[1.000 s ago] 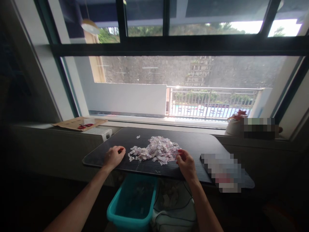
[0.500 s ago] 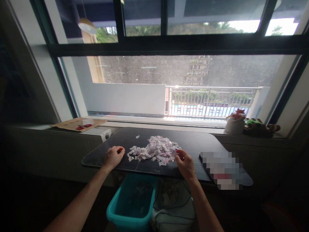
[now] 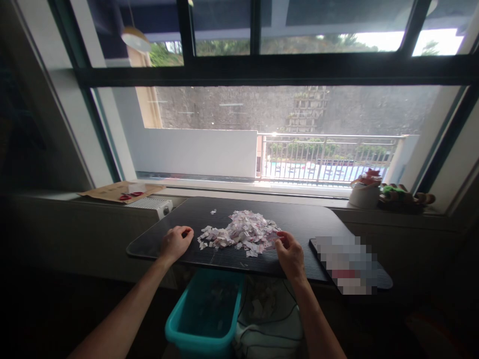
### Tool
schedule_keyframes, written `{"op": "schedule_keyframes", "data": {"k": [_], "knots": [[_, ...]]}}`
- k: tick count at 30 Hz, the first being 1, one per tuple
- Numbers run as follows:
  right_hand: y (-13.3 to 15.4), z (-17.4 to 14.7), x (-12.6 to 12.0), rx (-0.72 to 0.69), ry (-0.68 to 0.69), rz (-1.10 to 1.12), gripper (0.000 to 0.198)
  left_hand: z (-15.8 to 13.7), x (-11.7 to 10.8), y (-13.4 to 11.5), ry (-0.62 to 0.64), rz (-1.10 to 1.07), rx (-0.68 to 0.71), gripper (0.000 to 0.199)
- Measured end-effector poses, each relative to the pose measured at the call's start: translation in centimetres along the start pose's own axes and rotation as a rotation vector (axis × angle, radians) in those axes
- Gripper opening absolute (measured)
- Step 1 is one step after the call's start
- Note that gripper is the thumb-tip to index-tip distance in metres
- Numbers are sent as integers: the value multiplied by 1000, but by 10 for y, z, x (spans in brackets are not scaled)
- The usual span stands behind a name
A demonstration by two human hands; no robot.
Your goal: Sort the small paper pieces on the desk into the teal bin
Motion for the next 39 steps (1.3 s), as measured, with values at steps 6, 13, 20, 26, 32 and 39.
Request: {"op": "schedule_keyframes", "data": {"k": [6,13,20,26,32,39], "knots": [[1,-4,-7,17,-59,-15,29,-1,-2,-1,8,2,-9,24],[1,-7,-12,17,-112,-20,32,-2,-4,-3,19,7,-17,24],[3,-8,-16,15,-148,-25,36,-1,-3,-2,22,5,-20,25],[3,-9,-17,17,-161,-23,33,-2,-4,-2,19,0,-18,25],[4,-10,-19,18,-179,-17,32,-3,-6,-4,18,-6,-22,25],[12,-16,-23,-12,-199,8,34,-2,-5,-2,13,-6,-26,24]]}}
Point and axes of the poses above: each hand's wrist, its own z-axis towards the middle knuckle, its own x-axis out of the palm, y = z × x, the point moved 10 cm from there along z, towards the middle knuckle, and after that the axes turned 15 degrees about y, right-handed, at the moved point
